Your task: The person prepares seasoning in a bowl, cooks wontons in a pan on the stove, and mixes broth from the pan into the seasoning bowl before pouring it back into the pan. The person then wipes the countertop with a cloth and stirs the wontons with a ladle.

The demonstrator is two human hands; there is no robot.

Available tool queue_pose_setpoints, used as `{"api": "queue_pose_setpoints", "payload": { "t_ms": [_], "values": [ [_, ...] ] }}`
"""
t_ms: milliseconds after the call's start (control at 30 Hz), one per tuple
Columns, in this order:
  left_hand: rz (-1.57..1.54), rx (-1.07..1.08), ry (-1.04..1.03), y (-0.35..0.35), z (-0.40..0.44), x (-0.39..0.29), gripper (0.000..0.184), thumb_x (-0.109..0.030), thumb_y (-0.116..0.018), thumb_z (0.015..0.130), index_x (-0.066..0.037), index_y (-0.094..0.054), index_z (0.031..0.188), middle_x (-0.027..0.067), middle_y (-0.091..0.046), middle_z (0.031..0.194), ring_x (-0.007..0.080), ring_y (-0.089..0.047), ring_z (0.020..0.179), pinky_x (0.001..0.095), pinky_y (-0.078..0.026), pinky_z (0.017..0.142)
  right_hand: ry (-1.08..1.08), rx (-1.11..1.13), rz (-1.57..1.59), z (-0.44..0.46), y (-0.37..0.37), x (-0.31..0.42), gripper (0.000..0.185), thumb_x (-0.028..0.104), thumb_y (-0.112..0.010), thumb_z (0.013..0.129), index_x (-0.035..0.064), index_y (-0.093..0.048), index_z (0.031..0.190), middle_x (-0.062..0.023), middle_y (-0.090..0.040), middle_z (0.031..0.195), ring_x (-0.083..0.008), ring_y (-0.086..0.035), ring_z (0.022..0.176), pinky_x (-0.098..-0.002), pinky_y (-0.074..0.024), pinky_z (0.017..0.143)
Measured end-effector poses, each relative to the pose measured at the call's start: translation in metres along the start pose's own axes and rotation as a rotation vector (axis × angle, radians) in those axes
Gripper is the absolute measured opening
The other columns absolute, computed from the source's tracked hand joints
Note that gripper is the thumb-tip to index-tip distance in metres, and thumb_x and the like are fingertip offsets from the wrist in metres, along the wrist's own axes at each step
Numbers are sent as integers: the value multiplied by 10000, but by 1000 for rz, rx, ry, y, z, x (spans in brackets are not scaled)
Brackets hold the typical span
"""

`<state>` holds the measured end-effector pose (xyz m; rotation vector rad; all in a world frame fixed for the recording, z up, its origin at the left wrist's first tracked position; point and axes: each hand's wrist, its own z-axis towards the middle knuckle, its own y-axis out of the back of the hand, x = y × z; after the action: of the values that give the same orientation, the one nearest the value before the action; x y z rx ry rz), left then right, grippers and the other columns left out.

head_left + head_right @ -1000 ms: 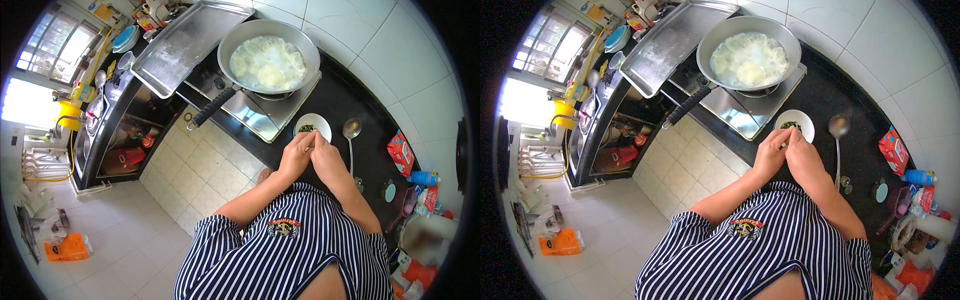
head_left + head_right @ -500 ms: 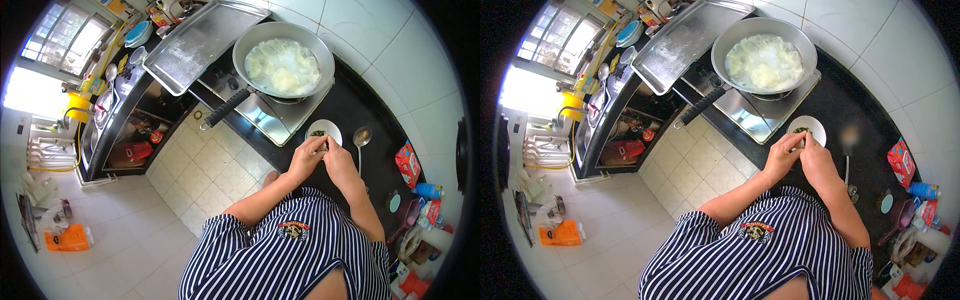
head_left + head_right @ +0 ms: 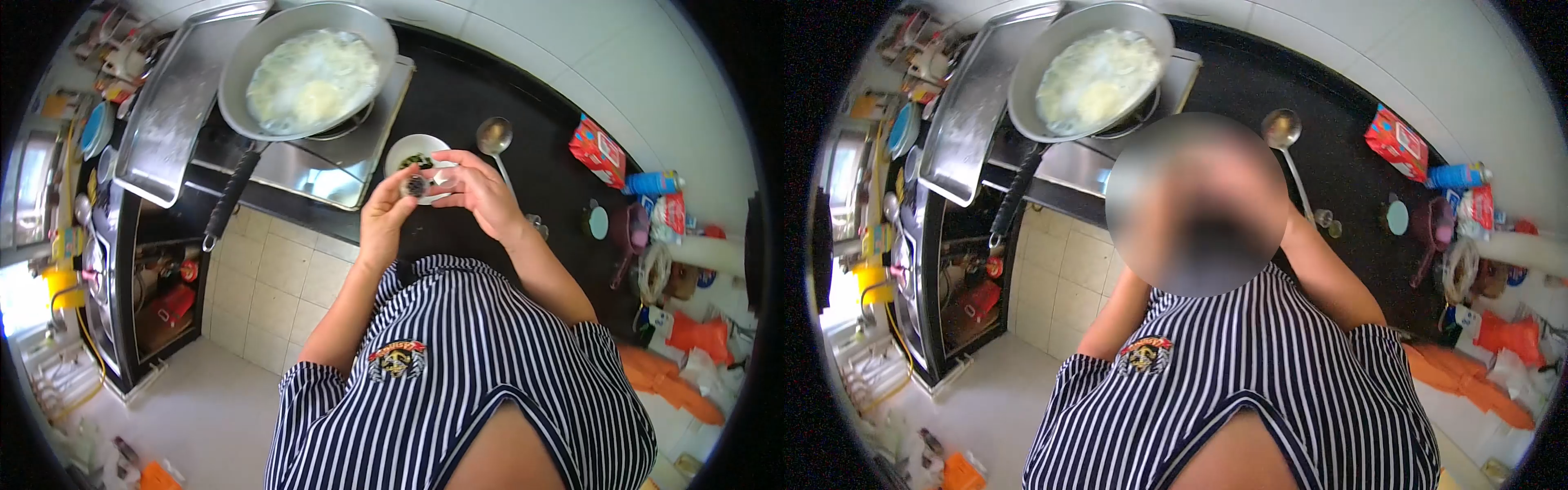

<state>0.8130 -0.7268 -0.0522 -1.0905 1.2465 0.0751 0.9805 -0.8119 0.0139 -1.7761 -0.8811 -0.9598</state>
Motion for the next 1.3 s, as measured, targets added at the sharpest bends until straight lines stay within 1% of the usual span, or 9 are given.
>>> {"api": "queue_pose_setpoints", "payload": {
  "t_ms": [100,233,467,667,800,833,933,1033,1300],
  "values": [
    [-42,1,0,-3,1,-1,385,-78,-607,976,-30,-545,1353,104,-536,1432,186,-505,1309,341,-365,1130,-12,18,107,-4,-2,-9,415,214,-443,1041,23,-412,1409,-183,-580,1341,-253,-610,1177,-394,-539,941],
    [-75,14,-1,-5,4,12,407,-123,-606,988,-43,-516,1377,97,-516,1450,186,-484,1323,352,-356,1138,85,2,105,-10,-6,-27,528,47,-594,965,52,-363,1439,-183,-501,1406,-262,-548,1253,-440,-506,1025],
    [-97,33,139,13,20,50,424,-97,-569,1004,-26,-483,1413,119,-369,1565,199,-440,1364,354,-370,1133,268,-49,-16,-4,16,-67,523,-15,-632,930,39,-380,1385,-181,-544,1325,-239,-585,1195,-404,-520,1021],
    [265,7,51,-19,16,11,411,-86,-587,992,0,-531,1390,137,-347,1574,226,-443,1373,341,-378,1129,275,-128,17,-2,20,-57,504,-7,-642,925,37,-392,1361,-140,-571,1241,-221,-590,1169,-413,-528,1010],
    [369,-57,115,-22,18,11,403,-132,-572,1006,24,-541,1376,139,-449,1512,220,-400,1405,344,-302,1163,280,-135,104,3,22,-57,446,-13,-636,927,37,-438,1323,-111,-570,1219,-185,-580,1137,-387,-544,969],
    [439,-72,52,-17,20,18,438,-182,-597,1006,30,-527,1384,139,-504,1459,193,-502,1310,304,-412,1071,274,-130,96,4,24,-56,446,-13,-636,927,37,-438,1323,-111,-570,1219,-185,-580,1137,-387,-544,969],
    [335,-211,40,-11,18,14,424,-176,-587,1013,34,-530,1378,136,-568,1381,182,-545,1248,293,-421,1054,210,-155,17,16,33,-57,386,12,-655,925,31,-489,1273,-98,-588,1181,-164,-603,1075,-333,-553,896],
    [323,-351,-49,6,13,4,371,-193,-556,1030,4,-567,1345,114,-615,1297,178,-591,1165,301,-485,973,181,-250,-583,29,44,-57,299,98,-724,880,24,-586,1135,-92,-683,1000,-168,-666,869,-313,-548,788],
    [320,-559,-3,61,-31,-1,331,-136,-542,1026,13,-576,1319,100,-630,1252,167,-612,1096,291,-498,917,232,6,-1365,59,37,-26,344,155,-711,845,27,-594,1142,-152,-679,1043,-278,-666,920,-366,-527,835]
  ]
}}
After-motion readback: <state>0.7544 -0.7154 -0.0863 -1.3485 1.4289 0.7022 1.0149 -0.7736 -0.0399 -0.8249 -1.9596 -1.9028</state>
